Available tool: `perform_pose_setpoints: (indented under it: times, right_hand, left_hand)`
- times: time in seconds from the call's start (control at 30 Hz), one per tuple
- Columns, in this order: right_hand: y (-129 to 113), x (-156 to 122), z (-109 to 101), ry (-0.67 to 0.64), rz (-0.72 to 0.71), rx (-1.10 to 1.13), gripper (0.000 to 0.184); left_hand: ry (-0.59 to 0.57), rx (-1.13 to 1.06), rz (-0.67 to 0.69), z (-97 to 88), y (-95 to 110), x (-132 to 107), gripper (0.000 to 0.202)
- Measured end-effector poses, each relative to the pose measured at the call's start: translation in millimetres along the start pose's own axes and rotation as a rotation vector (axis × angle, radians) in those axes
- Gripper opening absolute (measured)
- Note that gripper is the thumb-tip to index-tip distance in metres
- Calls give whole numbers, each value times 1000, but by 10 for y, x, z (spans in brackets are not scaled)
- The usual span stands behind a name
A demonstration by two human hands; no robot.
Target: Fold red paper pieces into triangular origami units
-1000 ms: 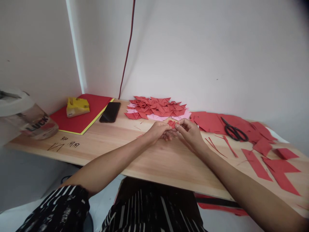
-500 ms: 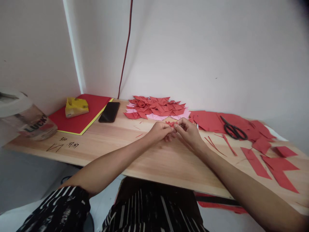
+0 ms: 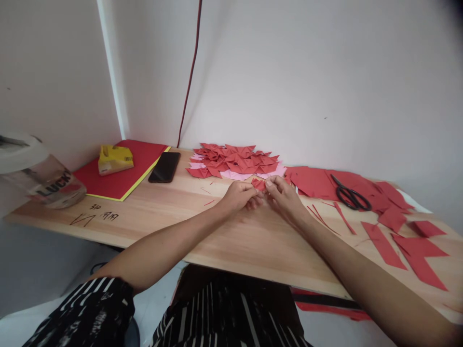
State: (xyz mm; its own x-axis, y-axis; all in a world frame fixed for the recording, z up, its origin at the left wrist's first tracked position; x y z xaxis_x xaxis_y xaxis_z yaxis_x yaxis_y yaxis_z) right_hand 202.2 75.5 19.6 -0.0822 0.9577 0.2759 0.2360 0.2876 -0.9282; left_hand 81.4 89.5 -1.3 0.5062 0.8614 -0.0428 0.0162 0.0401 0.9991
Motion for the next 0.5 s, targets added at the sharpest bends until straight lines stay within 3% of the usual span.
perform_pose_setpoints:
  times: [0.2,0.5]
  right_hand:
    - [-12,-46,200,-202,22,30,43]
    - [116,-40,223,-239,84,117,46]
  left_hand:
    - [-37,54,4,27,8,8,22]
    - [-39,7,-37,44,-4,9,21]
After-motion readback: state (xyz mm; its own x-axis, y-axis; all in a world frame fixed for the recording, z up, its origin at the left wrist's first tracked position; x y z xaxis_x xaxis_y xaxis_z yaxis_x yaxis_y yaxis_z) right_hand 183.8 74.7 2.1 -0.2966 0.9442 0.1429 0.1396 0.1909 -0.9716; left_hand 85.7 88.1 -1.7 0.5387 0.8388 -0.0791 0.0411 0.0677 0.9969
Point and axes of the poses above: each hand's wrist, its own x-axis towards the middle knuckle, its own z-axis out of the palm, y = z × x, the point moved 8 cm from there along x, towards the middle knuckle, and after that the axes turned 4 degrees about x, right-handed, at the moved point
